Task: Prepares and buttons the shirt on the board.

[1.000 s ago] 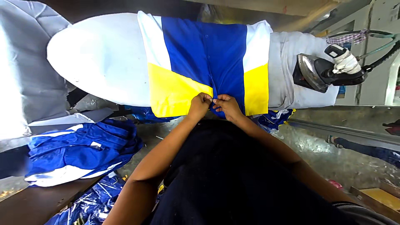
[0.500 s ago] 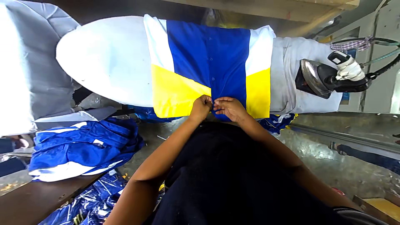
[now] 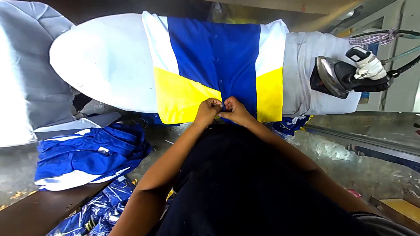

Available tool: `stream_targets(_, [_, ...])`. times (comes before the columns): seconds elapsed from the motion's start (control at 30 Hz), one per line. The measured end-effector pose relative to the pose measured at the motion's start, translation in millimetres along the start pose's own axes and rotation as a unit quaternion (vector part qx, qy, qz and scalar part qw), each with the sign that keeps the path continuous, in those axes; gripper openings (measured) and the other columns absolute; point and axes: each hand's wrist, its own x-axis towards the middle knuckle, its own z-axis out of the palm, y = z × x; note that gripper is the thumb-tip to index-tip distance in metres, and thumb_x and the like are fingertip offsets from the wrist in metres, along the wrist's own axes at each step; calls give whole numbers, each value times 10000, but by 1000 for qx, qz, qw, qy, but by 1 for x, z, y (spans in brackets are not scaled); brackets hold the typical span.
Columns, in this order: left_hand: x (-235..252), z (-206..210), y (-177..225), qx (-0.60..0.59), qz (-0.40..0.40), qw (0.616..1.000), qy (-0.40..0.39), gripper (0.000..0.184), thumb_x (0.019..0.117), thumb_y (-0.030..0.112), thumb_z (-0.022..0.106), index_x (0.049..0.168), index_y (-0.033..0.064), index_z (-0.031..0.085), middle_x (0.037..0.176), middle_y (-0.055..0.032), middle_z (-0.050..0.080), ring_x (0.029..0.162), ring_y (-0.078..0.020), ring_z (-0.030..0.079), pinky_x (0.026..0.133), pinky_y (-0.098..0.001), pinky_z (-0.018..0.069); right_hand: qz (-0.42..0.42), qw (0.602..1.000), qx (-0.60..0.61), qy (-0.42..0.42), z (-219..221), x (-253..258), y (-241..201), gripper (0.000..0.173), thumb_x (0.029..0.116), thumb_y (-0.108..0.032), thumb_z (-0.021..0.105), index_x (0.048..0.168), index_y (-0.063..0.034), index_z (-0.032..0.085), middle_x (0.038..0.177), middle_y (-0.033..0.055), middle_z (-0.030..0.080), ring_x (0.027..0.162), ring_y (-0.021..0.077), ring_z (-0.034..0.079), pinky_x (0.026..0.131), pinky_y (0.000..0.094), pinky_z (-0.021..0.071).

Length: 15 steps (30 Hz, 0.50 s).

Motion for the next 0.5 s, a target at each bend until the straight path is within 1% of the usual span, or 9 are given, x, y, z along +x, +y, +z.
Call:
stream_targets(0.03, [1, -1, 1, 4, 1, 1000, -3, 119, 1000, 64, 620, 1065, -28, 656, 895, -88, 654, 763, -113, 603, 743, -308, 526, -10, 999, -37, 6, 2, 3, 0, 450, 869, -129, 809, 1180, 73, 553, 1004, 189, 622, 890, 261, 627, 811, 435, 539])
stream_targets(0.07, [2, -2, 2, 7, 0, 1000, 0, 115, 998, 65, 620, 1059, -24, 659, 882, -79, 653, 751, -102, 593, 730, -298, 516, -17, 998, -59, 12, 3, 5, 0, 407, 885, -152, 800, 1135, 69, 568, 988, 190, 620, 887, 272, 621, 812, 449, 530])
stream_targets(0.13, [4, -4, 4, -2, -4, 1000, 19, 119, 996, 64, 625, 1068, -26, 656, 875, -74, 647, 737, -92, 587, 720, -282, 511, -34, 996, -78, 20, 2, 8, 0, 269, 946, -153, 736, 1043, 62, 607, 954, 187, 631, 866, 266, 620, 804, 442, 521])
stream_targets(0.2, [5, -8, 6, -9, -6, 999, 38, 124, 1002, 82, 636, 1071, -19, 655, 874, -67, 639, 730, -87, 593, 719, -271, 520, -31, 995, -80, 49, -1, 7, -2, 182, 982, -110, 654, 1010, 64, 610, 901, 179, 632, 813, 253, 616, 758, 433, 514])
stream_targets(0.27, [5, -11, 4, -13, -8, 999, 46, 125, 1000, 89, 642, 1065, -18, 656, 870, -62, 633, 722, -86, 585, 707, -266, 513, 8, 993, -55, 109, -7, 7, -3, 176, 979, -73, 603, 1069, 77, 587, 887, 179, 628, 800, 247, 610, 739, 431, 509])
stream_targets(0.3, [5, -12, 3, -15, -11, 999, 48, 124, 999, 88, 645, 1062, -18, 656, 866, -60, 630, 715, -86, 580, 700, -262, 510, 38, 990, -24, 137, -11, 9, -1, 202, 978, -52, 575, 1133, 78, 575, 938, 186, 628, 843, 243, 606, 767, 423, 508])
stream_targets(0.37, [5, -12, 1, -19, -14, 999, 46, 114, 994, 80, 651, 1055, -16, 656, 852, -56, 625, 700, -80, 572, 684, -252, 503, 86, 978, 63, 180, -18, 13, 3, 234, 990, -26, 517, 1205, 51, 571, 1070, 176, 614, 955, 216, 582, 829, 393, 491])
stream_targets(0.43, [5, -12, 1, -16, -17, 999, 40, 110, 990, 80, 657, 1051, -11, 659, 849, -54, 630, 698, -78, 578, 683, -251, 507, 109, 963, 140, 203, -24, 16, 6, 229, 1007, -49, 488, 1201, 17, 591, 1146, 144, 596, 1036, 191, 560, 877, 385, 475])
stream_targets(0.5, [5, -11, 1, -14, -18, 999, 35, 114, 991, 82, 656, 1054, -13, 658, 860, -62, 635, 708, -86, 581, 691, -265, 510, 106, 955, 179, 210, -27, 17, 8, 208, 1048, -140, 536, 1187, 4, 597, 1139, 130, 607, 1031, 177, 572, 894, 384, 486])
